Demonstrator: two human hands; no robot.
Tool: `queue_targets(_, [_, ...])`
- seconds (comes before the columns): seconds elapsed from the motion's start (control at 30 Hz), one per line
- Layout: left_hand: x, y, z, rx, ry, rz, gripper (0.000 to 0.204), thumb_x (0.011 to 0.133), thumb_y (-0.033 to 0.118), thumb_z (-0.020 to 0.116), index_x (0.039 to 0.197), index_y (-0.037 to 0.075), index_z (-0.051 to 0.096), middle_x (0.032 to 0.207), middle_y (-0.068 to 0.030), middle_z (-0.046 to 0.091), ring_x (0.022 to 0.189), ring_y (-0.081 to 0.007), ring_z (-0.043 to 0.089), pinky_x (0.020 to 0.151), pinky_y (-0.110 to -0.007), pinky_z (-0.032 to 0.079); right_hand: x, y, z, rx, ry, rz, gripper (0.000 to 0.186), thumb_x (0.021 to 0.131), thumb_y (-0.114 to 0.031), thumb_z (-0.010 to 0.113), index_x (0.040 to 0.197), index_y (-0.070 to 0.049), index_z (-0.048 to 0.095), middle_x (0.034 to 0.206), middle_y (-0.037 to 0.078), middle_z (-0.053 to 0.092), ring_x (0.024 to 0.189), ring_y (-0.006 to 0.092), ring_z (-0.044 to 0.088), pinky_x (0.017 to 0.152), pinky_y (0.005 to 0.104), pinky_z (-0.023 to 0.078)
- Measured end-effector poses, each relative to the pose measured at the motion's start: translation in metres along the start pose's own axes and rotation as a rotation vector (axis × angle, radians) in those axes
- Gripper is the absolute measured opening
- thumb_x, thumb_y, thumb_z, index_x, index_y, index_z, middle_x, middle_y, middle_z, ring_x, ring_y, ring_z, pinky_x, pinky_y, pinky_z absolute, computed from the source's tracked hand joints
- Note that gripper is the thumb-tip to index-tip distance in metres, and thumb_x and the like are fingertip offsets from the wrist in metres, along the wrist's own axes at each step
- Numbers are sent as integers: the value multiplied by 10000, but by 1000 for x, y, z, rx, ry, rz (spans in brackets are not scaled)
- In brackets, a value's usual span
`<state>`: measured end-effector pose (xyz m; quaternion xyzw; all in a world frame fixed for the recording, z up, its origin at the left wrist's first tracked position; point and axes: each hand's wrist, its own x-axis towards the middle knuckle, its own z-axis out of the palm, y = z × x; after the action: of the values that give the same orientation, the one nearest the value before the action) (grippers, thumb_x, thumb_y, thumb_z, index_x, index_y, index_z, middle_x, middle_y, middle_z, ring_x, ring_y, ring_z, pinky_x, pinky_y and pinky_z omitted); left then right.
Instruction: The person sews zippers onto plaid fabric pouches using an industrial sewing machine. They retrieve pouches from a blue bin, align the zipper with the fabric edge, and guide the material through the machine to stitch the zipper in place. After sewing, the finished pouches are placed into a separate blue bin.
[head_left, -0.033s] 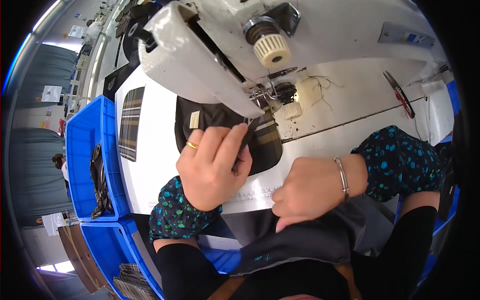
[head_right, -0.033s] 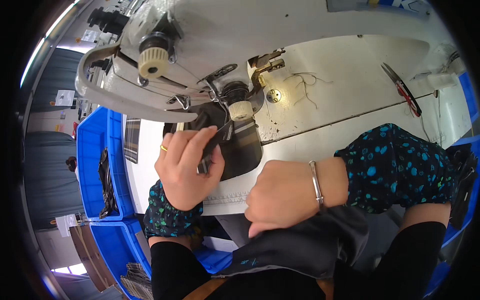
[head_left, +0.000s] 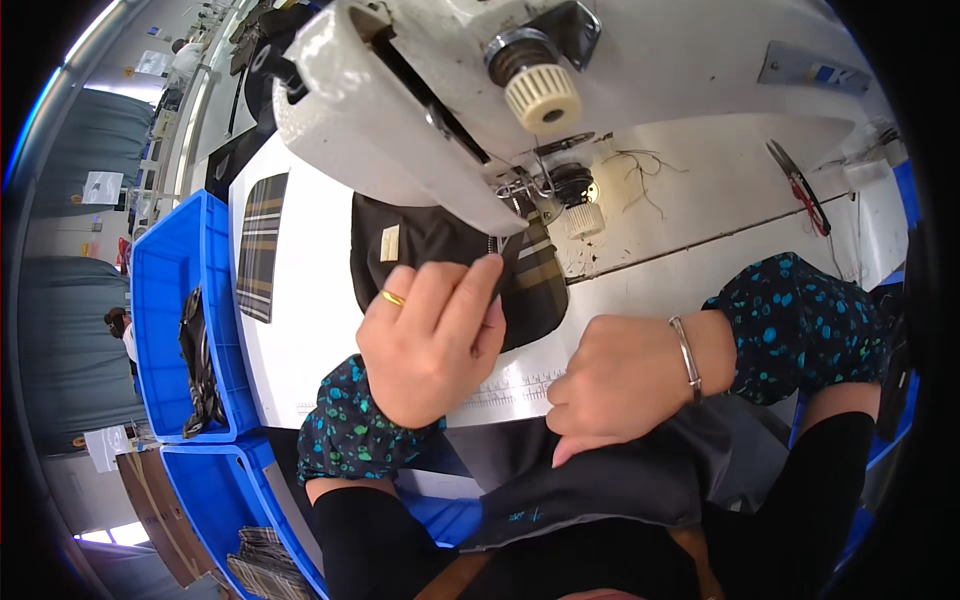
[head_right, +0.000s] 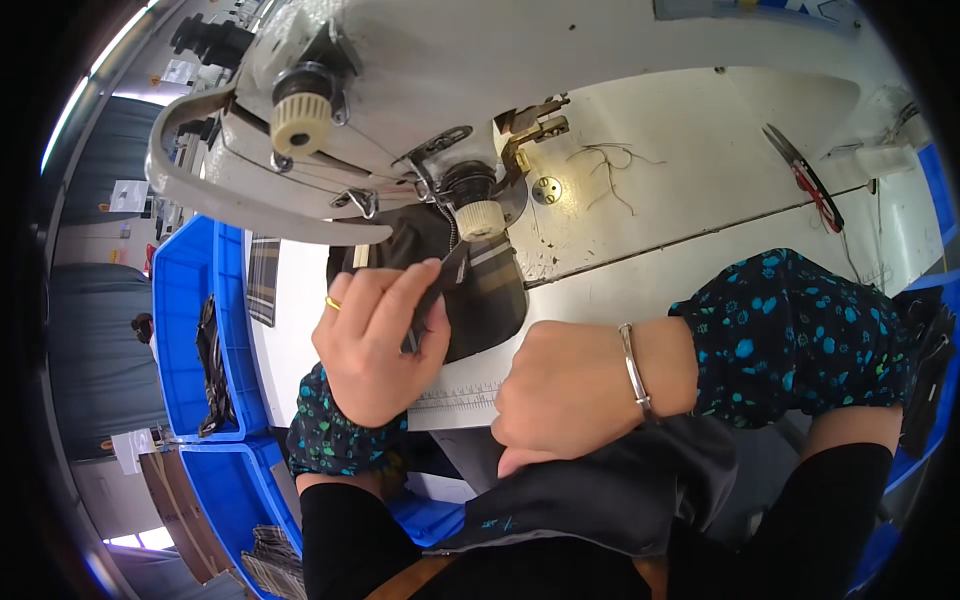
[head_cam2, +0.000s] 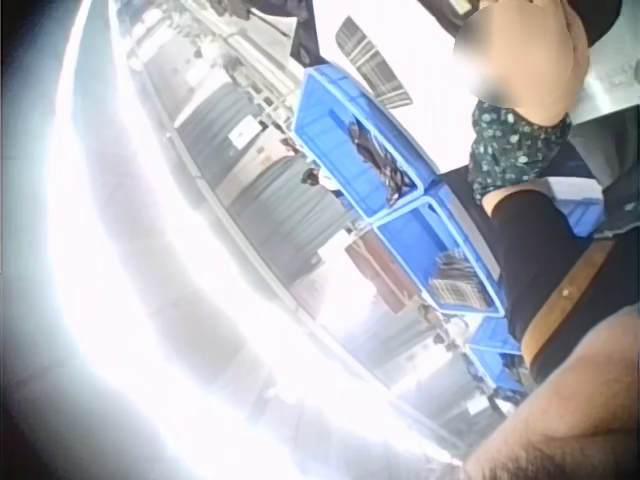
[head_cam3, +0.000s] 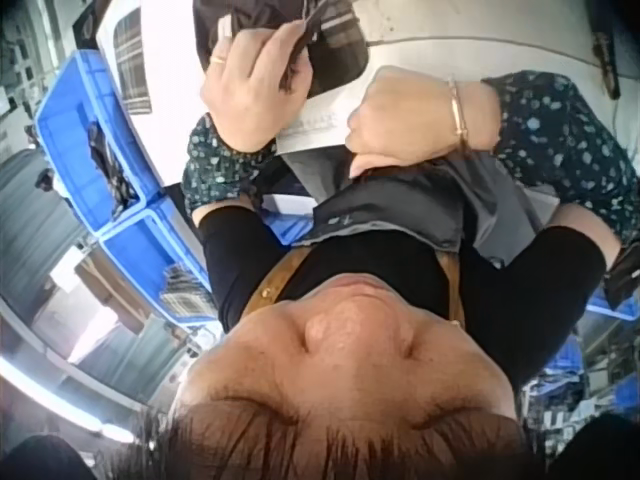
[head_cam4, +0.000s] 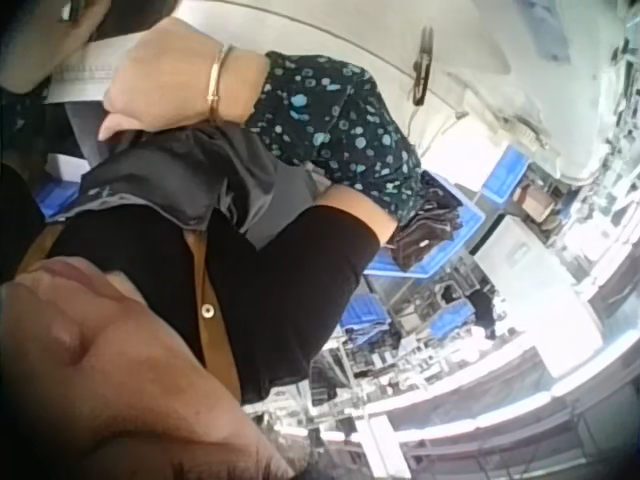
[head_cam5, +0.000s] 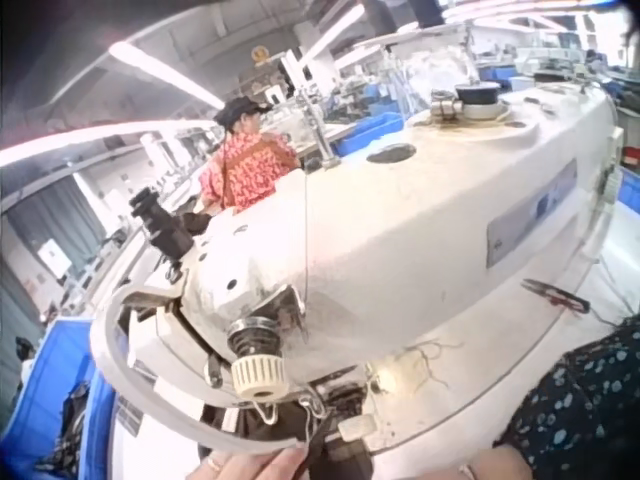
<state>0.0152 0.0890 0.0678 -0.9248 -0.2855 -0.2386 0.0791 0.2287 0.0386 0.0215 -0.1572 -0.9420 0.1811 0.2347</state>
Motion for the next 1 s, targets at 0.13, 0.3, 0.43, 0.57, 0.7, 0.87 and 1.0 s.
queue_targets(0.13, [-15, 15, 1, 9, -150, 25, 350, 717, 60, 762, 1066, 49, 740, 808, -15, 538, 681, -185, 532, 556, -316, 435, -4, 8, -3, -376, 35, 49, 199, 817, -238, 691, 711, -100, 596, 619, 22, 511, 520, 178, 595, 455, 329, 471])
queue_targets(0.3, [-18, 22, -2, 18, -241, -5, 356, 747, 107, 784, 1102, 90, 764, 891, 2, 567, 742, -179, 537, 629, -329, 419, -14, 1, -13, -451, -93, 274, 340, 819, -102, 670, 1092, 91, 733, 599, 46, 644, 514, 200, 655, 438, 347, 482])
queue_targets(0.43, [-19, 21, 0, 31, -227, 3, 368, 740, 117, 790, 1107, 107, 781, 943, 17, 571, 758, -176, 540, 650, -341, 408, -10, 0, -11, -369, -86, 293, 394, 826, -107, 656, 1153, 106, 709, 608, 47, 640, 509, 202, 647, 438, 344, 482])
queue_targets(0.57, [-20, 27, 3, 55, -245, 24, 388, 716, 102, 747, 1103, 101, 779, 945, 7, 573, 753, -172, 546, 643, -331, 427, -9, 6, 5, -362, -6, 235, 381, 808, -106, 652, 1110, 119, 705, 619, 48, 632, 498, 201, 630, 433, 341, 480])
queue_targets(0.7, [-20, 28, 7, 35, -274, 2, 411, 685, 85, 719, 1092, 86, 775, 1028, -1, 632, 757, -172, 560, 637, -313, 460, -12, -2, 18, -529, 42, 218, 403, 778, -143, 644, 1102, 87, 712, 585, 28, 542, 466, 154, 558, 421, 317, 415])
queue_targets(0.87, [-26, 27, 13, 6, -252, 94, 347, 741, 124, 690, 1070, 31, 748, 1177, -18, 680, 799, -162, 558, 614, -293, 415, -12, -7, 11, -445, -27, 192, 371, 778, -146, 640, 1051, 92, 720, 588, 30, 550, 465, 152, 554, 416, 313, 410])
queue_targets(1.0, [-24, 24, 15, -31, -251, 91, 354, 728, 136, 683, 1064, 46, 752, 1196, -2, 703, 815, -159, 559, 634, -293, 423, -12, -7, 10, -425, -21, 182, 372, 776, -144, 637, 1049, 94, 720, 596, 39, 569, 470, 157, 567, 417, 315, 414])
